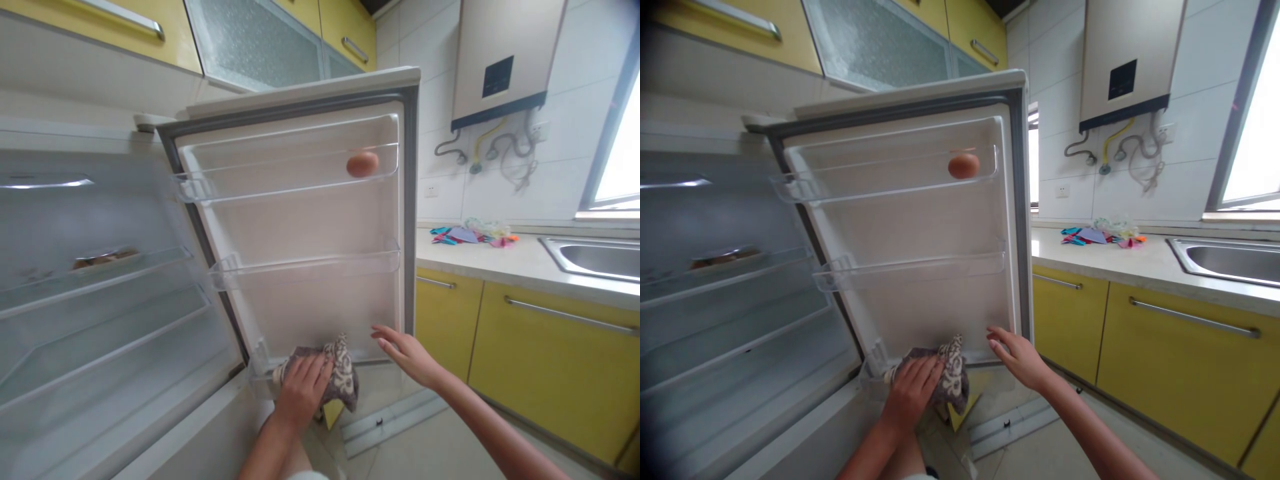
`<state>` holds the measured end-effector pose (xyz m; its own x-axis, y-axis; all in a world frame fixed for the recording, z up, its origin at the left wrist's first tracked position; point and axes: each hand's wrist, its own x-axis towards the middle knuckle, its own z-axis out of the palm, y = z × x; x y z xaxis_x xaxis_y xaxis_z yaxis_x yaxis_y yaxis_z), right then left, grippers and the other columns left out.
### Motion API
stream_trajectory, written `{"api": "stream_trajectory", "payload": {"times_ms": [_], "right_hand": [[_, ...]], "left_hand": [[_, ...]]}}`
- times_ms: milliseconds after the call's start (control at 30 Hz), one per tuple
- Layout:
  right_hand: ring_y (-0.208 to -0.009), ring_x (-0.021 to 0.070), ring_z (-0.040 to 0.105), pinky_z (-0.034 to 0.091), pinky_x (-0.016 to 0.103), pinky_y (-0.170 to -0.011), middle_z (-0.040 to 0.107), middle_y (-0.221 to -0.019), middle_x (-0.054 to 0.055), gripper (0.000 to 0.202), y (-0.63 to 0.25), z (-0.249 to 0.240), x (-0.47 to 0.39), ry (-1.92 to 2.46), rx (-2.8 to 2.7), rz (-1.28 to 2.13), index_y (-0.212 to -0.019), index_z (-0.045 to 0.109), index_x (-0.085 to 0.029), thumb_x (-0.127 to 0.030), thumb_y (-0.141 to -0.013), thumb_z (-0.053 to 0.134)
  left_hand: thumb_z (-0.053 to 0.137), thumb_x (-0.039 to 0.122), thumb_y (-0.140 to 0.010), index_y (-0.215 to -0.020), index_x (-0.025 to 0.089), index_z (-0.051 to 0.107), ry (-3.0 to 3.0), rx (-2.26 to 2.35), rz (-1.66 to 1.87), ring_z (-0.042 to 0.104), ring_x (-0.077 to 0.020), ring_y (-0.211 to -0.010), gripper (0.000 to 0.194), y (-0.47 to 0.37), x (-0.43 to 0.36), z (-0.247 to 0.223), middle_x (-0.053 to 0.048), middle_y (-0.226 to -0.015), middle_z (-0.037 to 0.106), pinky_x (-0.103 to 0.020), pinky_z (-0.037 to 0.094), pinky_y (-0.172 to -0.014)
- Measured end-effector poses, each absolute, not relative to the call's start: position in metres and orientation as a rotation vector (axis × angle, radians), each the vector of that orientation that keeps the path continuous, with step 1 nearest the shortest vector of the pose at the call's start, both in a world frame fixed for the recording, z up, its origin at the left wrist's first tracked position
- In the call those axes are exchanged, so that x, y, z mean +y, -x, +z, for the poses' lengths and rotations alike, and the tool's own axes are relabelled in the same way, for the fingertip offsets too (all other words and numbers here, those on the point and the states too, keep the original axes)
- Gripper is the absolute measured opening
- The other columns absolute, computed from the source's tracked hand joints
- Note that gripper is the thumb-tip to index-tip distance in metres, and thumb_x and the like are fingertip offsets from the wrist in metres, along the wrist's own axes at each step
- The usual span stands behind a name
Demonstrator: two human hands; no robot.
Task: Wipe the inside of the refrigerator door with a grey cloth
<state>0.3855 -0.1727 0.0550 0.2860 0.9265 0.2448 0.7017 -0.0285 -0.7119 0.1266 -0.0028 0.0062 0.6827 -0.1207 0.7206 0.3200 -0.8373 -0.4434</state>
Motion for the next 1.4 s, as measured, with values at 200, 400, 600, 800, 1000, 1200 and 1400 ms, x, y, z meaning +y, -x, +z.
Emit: {"api": "stream_trajectory", "payload": {"times_ms": [200, 400, 600, 800, 1000, 1200, 1400], "right_hand": [[-0.128, 0.0304, 0.062, 0.046, 0.05, -0.112, 0.067, -0.137, 0.014, 0.065, -0.386, 0.044, -0.165, 1.858, -1.498, 0.249, -0.134, 0.061, -0.018, -0.064, -0.097, 0.033], [-0.127, 0.0296, 0.063, 0.048, 0.05, -0.11, 0.068, -0.135, 0.012, 0.06, -0.385, 0.038, -0.163, 1.863, -1.481, 0.2, -0.133, 0.061, -0.022, -0.063, -0.098, 0.034], [-0.127, 0.0299, 0.063, 0.048, 0.051, -0.11, 0.068, -0.136, 0.013, 0.061, -0.383, 0.037, -0.163, 1.875, -1.478, 0.182, -0.134, 0.06, -0.022, -0.063, -0.098, 0.033], [-0.126, 0.0304, 0.063, 0.048, 0.052, -0.11, 0.068, -0.136, 0.014, 0.063, -0.381, 0.034, -0.161, 1.882, -1.485, 0.165, -0.135, 0.059, -0.021, -0.063, -0.098, 0.032], [-0.125, 0.03, 0.063, 0.049, 0.052, -0.109, 0.068, -0.135, 0.012, 0.061, -0.381, 0.033, -0.162, 1.877, -1.488, 0.163, -0.135, 0.058, -0.023, -0.064, -0.099, 0.031], [-0.126, 0.0302, 0.063, 0.049, 0.052, -0.108, 0.067, -0.137, 0.012, 0.062, -0.379, 0.033, -0.161, 1.883, -1.503, 0.162, -0.136, 0.057, -0.023, -0.064, -0.099, 0.031], [-0.124, 0.0304, 0.064, 0.05, 0.051, -0.105, 0.069, -0.133, 0.011, 0.058, -0.372, 0.031, -0.163, 1.9, -1.549, 0.128, -0.136, 0.058, -0.026, -0.062, -0.099, 0.031]], "left_hand": [[0.044, 0.01, -0.094, -0.138, 0.02, 0.058, 2.387, -0.321, -1.13, 0.062, -0.0227, -0.124, 0.048, -0.048, 0.044, -0.013, -0.008, -0.129, 0.072, -0.041, 0.034, -0.119], [0.053, 0.029, -0.09, -0.14, 0.024, 0.055, 2.372, -1.143, -1.949, 0.05, -0.0302, -0.142, 0.05, -0.039, 0.027, -0.049, -0.011, -0.147, 0.06, -0.05, 0.037, -0.121], [0.058, 0.058, -0.077, -0.101, 0.019, 0.067, 1.933, -2.115, -2.309, 0.065, -0.0395, -0.117, 0.047, -0.065, -0.005, -0.047, -0.02, -0.113, 0.072, -0.056, 0.049, -0.106], [0.064, 0.053, -0.076, -0.097, 0.023, 0.062, 1.342, -2.581, -2.979, 0.065, -0.0386, -0.119, 0.037, -0.061, -0.011, -0.029, -0.013, -0.114, 0.07, -0.062, 0.05, -0.104], [0.066, 0.059, -0.079, -0.112, 0.026, 0.061, 0.757, -2.893, -3.204, 0.049, -0.0399, -0.142, 0.047, -0.031, -0.014, -0.035, -0.013, -0.142, 0.061, -0.064, 0.04, -0.114], [0.068, 0.055, -0.078, -0.115, 0.025, 0.065, 1.476, -2.541, -3.27, 0.053, -0.036, -0.138, 0.048, -0.041, -0.003, -0.035, -0.009, -0.128, 0.07, -0.061, 0.037, -0.118], [0.066, 0.06, -0.077, -0.129, 0.022, 0.059, 2.23, -2.132, -2.675, 0.055, -0.0345, -0.136, 0.064, -0.067, 0.038, -0.039, -0.013, -0.135, 0.066, -0.053, 0.037, -0.119]]}}
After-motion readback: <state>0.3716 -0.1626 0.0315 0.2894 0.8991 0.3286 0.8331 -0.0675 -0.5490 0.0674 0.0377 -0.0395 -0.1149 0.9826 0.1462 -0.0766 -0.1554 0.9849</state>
